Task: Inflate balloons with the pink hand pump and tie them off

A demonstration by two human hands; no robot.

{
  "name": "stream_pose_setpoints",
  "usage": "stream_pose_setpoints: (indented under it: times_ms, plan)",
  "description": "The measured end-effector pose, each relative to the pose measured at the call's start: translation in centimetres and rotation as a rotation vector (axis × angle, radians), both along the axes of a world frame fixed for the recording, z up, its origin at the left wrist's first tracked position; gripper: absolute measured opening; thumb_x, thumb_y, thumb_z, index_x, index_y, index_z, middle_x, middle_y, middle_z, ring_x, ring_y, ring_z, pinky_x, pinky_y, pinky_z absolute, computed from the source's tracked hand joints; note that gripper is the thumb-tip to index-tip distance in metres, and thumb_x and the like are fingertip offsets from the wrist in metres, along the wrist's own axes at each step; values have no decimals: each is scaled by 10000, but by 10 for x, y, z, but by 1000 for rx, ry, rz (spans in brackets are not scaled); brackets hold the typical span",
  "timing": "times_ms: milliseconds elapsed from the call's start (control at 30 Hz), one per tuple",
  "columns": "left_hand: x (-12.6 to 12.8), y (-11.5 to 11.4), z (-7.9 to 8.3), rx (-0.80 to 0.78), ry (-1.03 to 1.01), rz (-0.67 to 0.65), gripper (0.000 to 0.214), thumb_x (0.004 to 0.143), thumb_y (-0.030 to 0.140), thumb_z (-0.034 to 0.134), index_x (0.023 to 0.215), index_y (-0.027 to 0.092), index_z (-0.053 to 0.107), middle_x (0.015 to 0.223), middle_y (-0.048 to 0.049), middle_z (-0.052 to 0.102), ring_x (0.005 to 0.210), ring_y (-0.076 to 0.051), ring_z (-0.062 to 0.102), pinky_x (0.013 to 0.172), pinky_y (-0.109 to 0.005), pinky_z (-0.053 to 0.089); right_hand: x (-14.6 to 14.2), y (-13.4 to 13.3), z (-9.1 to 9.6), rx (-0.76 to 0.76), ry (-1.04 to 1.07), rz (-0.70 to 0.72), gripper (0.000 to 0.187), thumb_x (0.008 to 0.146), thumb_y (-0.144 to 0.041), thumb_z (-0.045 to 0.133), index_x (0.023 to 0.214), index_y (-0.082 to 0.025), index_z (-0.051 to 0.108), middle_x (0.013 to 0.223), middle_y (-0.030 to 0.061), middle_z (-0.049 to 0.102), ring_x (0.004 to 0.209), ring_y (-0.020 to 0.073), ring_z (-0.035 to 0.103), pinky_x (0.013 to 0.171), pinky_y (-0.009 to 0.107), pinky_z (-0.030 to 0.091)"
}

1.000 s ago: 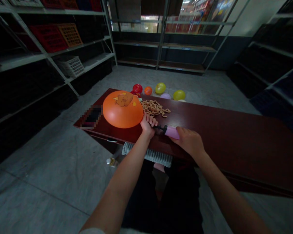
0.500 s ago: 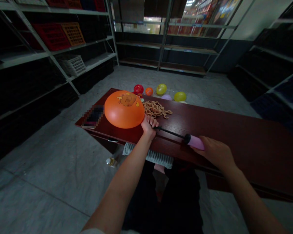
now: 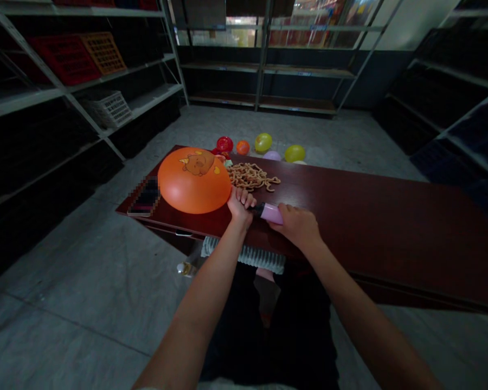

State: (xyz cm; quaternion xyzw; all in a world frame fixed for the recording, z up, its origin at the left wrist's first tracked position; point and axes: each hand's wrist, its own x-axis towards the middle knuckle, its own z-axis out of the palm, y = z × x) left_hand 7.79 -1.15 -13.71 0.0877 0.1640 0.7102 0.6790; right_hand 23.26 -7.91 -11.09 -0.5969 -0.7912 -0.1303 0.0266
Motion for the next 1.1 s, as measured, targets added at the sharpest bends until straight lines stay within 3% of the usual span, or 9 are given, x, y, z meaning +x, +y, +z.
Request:
stream_pose_setpoints:
  times_ms: [167,500,600,933,1100]
  plan:
    - [0,-1,3,-42,32,-24,519,996,412,405,567,195,209,446,65,191,325,-66,176,395,-245,184,11,-7,-2,34,3,24,389,900,-548,474,948,-175,574,882,92,699,738,216,635,596,310,259]
    - [-1,-6,7,-37,46,-65,527,988,432,419,570,195,201,438,60,201,330,-73,174,402,-251,199,111,-43,-12,138,-99,40,474,908,-580,444,1010,-158,635,898,109,714,733,221,631,651,310,328]
    - [-1,-5,6,-15,28,-72,511,994,402,409,573,195,207,443,60,204,329,-73,183,403,-252,201,127,-46,-15,154,-101,65,501,894,-607,453,1022,-160,639,915,110,717,725,229,639,664,319,365]
    - [-2,-11,12,55,34,-43,572,954,500,469,563,191,189,447,65,179,330,-63,159,389,-242,179,103,-47,-15,209,-81,14,375,903,-505,461,943,-174,633,866,108,695,702,229,620,620,328,354]
    - [14,-17,13,37,8,-78,528,987,410,424,559,189,208,445,61,177,324,-64,160,381,-240,159,66,-39,-13,185,-92,20,332,904,-499,498,902,-182,594,815,80,670,708,211,598,639,327,326]
